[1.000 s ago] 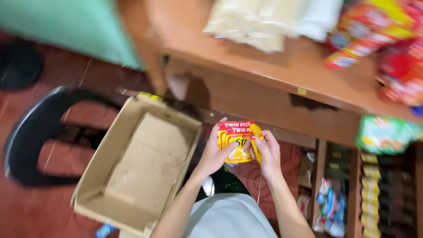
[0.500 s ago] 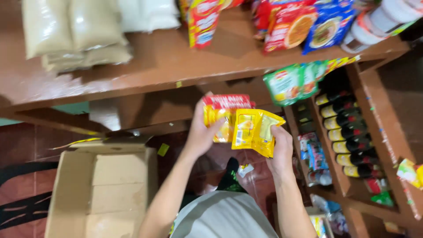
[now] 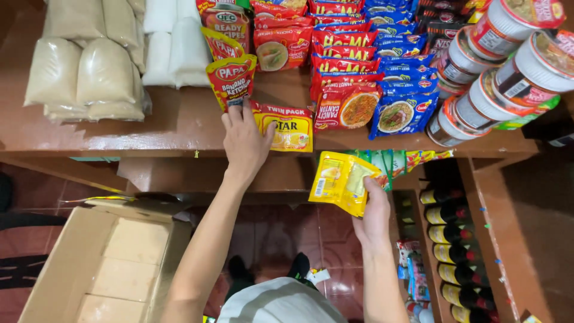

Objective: The person is stocking and organizing grocery items, including bags of sugar and noodle packets, onto a wooden shelf.

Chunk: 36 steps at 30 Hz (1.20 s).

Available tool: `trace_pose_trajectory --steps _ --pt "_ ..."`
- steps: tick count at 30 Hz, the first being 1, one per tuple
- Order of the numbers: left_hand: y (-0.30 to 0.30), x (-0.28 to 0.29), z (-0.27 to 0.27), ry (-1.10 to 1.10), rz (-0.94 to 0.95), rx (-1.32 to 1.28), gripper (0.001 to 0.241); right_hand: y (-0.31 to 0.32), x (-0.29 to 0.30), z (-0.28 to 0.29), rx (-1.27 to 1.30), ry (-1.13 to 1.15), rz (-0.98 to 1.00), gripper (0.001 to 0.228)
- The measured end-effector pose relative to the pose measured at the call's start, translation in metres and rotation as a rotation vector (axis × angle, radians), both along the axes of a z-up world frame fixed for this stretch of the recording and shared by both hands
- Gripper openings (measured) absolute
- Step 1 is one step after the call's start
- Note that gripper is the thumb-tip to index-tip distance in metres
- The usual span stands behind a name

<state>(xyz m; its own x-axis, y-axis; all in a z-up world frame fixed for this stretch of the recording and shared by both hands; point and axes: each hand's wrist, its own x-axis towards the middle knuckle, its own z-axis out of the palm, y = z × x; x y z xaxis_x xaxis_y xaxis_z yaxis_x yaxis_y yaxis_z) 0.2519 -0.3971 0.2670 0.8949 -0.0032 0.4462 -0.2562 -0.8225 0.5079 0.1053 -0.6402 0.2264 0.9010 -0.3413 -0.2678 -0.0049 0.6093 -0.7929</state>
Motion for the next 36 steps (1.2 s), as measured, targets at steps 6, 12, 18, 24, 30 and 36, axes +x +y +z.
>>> trace_pose_trajectory --steps 6,12,18,24,30,36 --pt "-0.005 -0.027 0.009 -0.257 -0.047 0.007 0.062 0.008 0.009 0.002 -0.001 0.037 0.11 0.038" --pt "-0.019 -0.082 0.051 0.097 -0.41 -0.635 0.033 0.033 0.016 0.024 -0.034 -0.04 0.066 0.037" --pt "-0.007 -0.067 -0.003 0.357 -0.482 -0.996 0.018 0.054 0.011 0.032 -0.073 -0.068 0.052 0.038" --pt "0.011 -0.065 0.009 0.334 -0.46 -1.048 0.015 0.092 0.015 0.047 -0.959 -0.089 -0.281 0.04" --pt "0.015 -0.088 0.035 0.043 -0.512 -0.806 0.014 0.131 0.001 0.079 -1.248 -0.346 -0.225 0.021" --pt "0.021 -0.11 0.056 -0.027 -0.712 -0.753 0.029 0.116 -0.005 0.068 -0.673 -0.203 -0.108 0.019"
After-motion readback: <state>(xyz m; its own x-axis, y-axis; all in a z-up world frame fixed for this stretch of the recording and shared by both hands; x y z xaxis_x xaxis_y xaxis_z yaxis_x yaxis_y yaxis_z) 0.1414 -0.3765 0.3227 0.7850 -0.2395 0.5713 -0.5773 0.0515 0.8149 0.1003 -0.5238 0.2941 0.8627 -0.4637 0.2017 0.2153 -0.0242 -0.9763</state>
